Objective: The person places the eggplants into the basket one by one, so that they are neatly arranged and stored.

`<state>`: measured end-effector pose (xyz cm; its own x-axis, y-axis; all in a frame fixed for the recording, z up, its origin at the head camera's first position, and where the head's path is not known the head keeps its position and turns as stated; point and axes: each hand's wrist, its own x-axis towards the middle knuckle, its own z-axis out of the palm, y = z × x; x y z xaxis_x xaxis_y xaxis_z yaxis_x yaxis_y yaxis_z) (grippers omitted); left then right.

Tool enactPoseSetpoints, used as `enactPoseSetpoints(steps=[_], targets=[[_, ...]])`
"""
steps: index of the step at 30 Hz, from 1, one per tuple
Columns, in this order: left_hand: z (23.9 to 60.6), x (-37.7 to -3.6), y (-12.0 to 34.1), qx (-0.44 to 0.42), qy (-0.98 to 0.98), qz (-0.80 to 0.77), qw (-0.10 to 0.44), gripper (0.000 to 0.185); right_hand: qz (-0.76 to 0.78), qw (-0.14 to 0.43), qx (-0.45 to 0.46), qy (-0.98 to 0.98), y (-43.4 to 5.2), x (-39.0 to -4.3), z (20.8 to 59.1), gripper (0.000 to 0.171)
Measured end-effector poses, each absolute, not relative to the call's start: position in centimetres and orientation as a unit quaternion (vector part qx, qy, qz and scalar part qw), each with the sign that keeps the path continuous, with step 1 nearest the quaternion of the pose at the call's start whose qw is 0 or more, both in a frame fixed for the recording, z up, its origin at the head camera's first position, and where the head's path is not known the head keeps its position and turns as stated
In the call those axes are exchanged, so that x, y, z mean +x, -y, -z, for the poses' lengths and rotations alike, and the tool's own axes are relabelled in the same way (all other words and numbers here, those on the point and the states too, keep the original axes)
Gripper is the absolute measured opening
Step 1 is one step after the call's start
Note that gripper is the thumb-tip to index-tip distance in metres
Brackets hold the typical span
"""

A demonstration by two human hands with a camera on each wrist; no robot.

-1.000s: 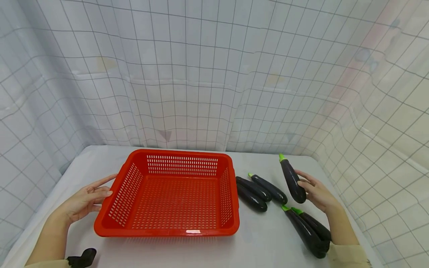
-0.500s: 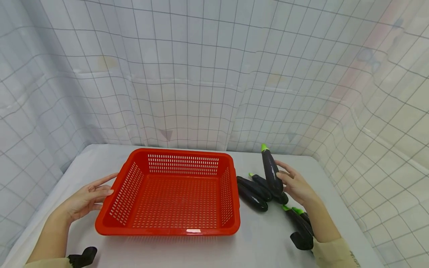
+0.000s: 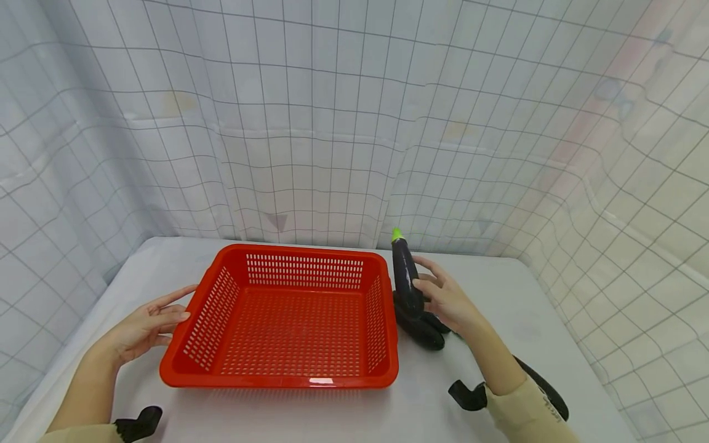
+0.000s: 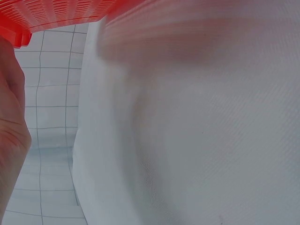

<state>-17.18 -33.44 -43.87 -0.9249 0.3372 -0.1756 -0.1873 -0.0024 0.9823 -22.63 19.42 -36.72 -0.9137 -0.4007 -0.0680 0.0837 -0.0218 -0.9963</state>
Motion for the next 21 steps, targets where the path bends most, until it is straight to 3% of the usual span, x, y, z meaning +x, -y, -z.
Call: enactPoseSetpoints(steps=[21], targets=[[43.9, -17.2, 33.4, 0.056, -0.681, -0.706, 0.184, 0.043, 0.737, 0.187, -0.052, -0.648, -8.8, -19.8, 34.9, 0.049]])
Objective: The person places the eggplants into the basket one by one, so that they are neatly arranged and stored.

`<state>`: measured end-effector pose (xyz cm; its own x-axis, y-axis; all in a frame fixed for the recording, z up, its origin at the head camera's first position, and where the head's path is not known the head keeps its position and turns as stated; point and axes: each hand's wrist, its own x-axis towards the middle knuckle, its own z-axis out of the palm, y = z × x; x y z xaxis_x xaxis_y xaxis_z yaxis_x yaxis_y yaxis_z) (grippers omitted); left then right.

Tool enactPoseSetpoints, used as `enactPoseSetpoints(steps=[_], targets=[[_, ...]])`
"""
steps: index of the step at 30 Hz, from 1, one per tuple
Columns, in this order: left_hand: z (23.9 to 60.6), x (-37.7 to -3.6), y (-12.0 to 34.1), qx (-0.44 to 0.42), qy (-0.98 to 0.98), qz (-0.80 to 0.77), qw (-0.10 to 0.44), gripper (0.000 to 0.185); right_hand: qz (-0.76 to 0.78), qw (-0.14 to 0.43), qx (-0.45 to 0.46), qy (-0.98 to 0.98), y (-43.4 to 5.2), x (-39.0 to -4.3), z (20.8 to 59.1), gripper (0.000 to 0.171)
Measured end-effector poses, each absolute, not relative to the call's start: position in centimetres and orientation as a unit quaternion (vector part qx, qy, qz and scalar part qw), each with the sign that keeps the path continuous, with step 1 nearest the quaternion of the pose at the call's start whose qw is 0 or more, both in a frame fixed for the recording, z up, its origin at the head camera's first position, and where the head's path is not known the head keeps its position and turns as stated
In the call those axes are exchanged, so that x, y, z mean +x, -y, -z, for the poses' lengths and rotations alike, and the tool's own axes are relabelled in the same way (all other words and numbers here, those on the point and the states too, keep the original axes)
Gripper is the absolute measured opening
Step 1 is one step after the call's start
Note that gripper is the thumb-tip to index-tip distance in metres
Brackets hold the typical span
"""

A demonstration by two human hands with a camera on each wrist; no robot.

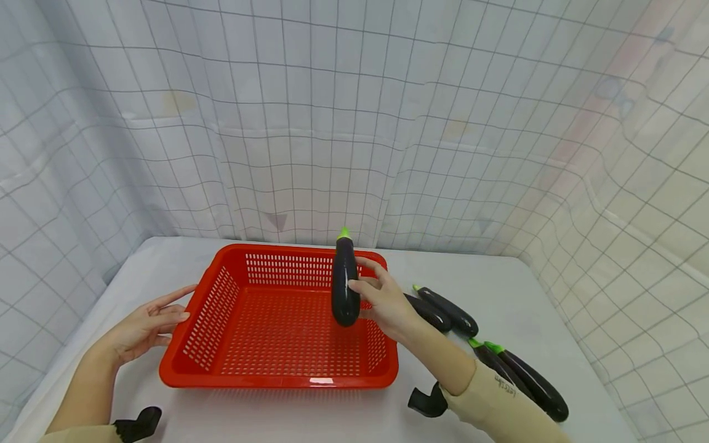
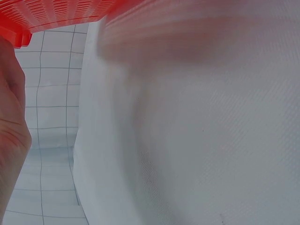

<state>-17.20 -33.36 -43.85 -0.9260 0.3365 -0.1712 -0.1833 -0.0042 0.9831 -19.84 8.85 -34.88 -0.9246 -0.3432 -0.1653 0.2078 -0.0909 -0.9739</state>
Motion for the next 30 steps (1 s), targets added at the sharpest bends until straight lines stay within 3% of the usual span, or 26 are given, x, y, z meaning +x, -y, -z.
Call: enactPoseSetpoints(steps=[30], targets=[[44.3, -17.6, 33.8, 0.079, -0.687, -0.693, 0.202, 0.045, 0.79, 0.17, 0.042, -0.588, 4.7, -17.9, 37.8, 0.044]])
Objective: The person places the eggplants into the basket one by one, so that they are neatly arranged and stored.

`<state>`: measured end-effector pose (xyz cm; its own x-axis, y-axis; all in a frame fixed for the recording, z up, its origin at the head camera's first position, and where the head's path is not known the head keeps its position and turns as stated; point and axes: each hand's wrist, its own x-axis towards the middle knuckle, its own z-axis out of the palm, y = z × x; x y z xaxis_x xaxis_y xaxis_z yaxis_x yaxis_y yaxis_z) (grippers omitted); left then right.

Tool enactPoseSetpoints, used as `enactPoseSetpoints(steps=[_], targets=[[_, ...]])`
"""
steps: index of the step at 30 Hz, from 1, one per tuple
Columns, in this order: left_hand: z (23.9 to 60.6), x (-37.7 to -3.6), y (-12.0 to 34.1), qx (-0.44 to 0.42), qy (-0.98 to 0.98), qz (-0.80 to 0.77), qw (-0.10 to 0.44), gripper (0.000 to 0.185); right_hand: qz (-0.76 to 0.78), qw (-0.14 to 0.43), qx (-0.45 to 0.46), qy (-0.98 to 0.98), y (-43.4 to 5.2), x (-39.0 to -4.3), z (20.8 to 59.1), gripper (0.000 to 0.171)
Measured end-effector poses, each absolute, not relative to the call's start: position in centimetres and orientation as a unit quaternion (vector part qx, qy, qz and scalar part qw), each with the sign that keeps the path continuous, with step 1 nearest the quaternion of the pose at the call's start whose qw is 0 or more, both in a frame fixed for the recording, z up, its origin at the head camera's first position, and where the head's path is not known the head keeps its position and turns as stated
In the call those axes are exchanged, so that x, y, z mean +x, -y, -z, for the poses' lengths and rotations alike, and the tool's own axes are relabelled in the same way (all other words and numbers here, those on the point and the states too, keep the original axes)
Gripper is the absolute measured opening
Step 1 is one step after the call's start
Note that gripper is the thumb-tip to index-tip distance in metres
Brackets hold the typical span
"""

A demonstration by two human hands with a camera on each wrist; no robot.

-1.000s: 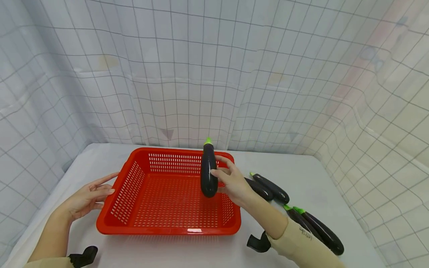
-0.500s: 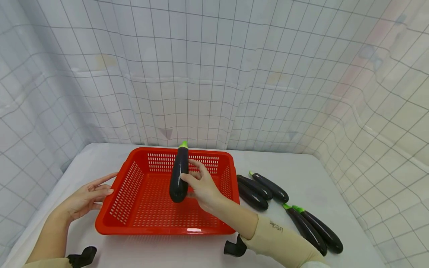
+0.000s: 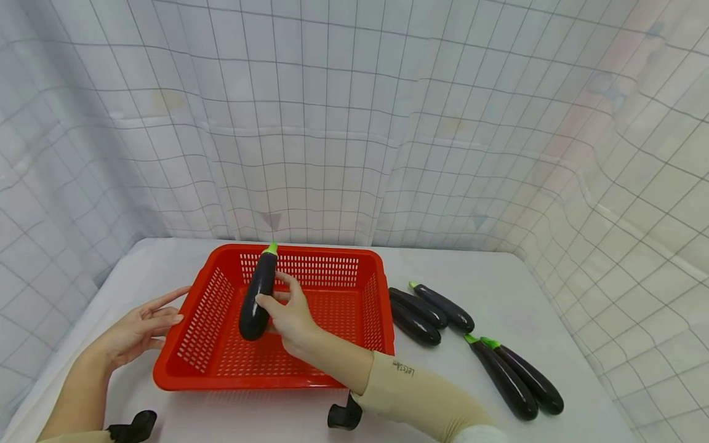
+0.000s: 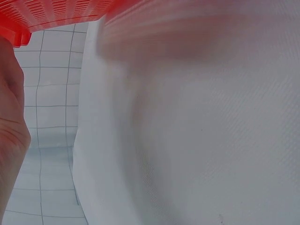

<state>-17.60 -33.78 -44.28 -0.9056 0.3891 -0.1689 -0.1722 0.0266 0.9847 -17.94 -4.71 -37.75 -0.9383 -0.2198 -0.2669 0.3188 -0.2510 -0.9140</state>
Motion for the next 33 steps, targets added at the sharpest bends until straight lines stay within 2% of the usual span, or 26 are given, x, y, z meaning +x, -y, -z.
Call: enactPoseSetpoints(steps=[19, 33], targets=[[44.3, -17.6, 33.7, 0.066, -0.695, -0.689, 0.196, 0.044, 0.789, 0.156, 0.105, -0.585, 10.2, -19.1, 39.8, 0.044], [44.4, -17.7, 33.8, 0.067, -0.704, -0.681, 0.192, 0.044, 0.725, 0.251, 0.154, -0.623, 11.7, -20.4, 41.7, 0.04]])
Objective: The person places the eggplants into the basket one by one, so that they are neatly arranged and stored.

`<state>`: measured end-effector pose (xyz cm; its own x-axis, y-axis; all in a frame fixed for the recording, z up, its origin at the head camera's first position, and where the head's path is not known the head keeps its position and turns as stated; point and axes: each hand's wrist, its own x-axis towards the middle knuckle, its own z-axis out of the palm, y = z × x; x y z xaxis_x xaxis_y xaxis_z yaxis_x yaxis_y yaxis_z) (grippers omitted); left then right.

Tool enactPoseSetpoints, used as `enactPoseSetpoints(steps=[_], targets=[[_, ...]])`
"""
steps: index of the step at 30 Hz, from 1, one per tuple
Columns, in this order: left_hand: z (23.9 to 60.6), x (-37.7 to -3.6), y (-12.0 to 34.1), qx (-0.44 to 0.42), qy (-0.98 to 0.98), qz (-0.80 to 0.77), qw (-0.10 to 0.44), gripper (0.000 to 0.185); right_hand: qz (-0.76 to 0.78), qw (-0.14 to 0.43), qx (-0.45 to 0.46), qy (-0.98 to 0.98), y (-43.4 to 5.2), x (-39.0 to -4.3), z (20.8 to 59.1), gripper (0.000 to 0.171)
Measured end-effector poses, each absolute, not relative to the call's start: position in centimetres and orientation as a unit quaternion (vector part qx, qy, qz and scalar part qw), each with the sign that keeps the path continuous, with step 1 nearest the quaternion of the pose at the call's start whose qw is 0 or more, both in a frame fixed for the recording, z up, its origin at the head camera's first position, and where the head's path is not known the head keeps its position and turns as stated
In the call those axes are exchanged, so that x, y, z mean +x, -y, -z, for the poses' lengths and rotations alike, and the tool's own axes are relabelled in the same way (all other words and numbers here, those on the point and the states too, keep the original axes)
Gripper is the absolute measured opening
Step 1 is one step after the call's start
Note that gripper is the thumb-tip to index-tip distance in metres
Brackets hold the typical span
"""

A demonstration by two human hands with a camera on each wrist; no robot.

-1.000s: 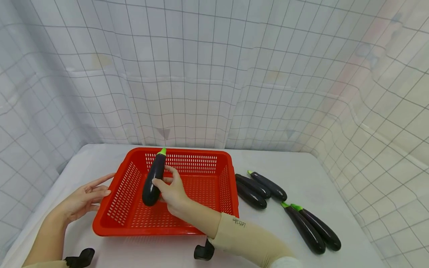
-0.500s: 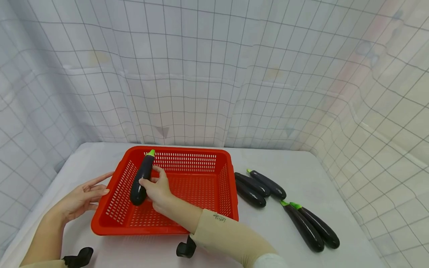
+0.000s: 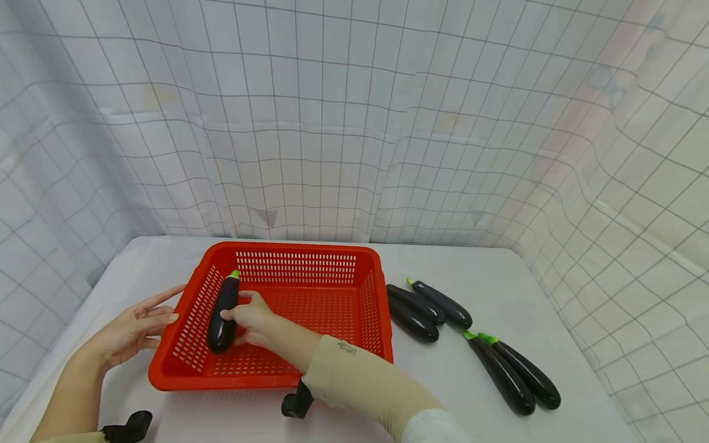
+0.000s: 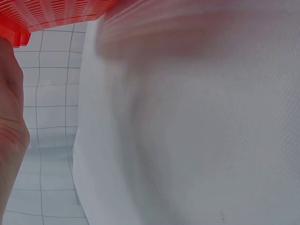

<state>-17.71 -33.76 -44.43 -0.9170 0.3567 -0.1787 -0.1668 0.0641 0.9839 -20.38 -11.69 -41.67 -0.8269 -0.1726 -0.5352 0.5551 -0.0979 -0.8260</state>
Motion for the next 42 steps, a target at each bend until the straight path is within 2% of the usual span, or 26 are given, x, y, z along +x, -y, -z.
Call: enactPoseSetpoints(steps=[19, 42], targets=[[44.4, -17.7, 33.7, 0.072, -0.7, -0.684, 0.194, 0.044, 0.708, 0.303, 0.183, -0.611, 12.2, -20.8, 43.0, 0.044], [44.3, -17.8, 33.8, 0.067, -0.704, -0.681, 0.19, 0.044, 0.701, 0.35, 0.138, -0.606, 11.9, -21.0, 43.7, 0.043]])
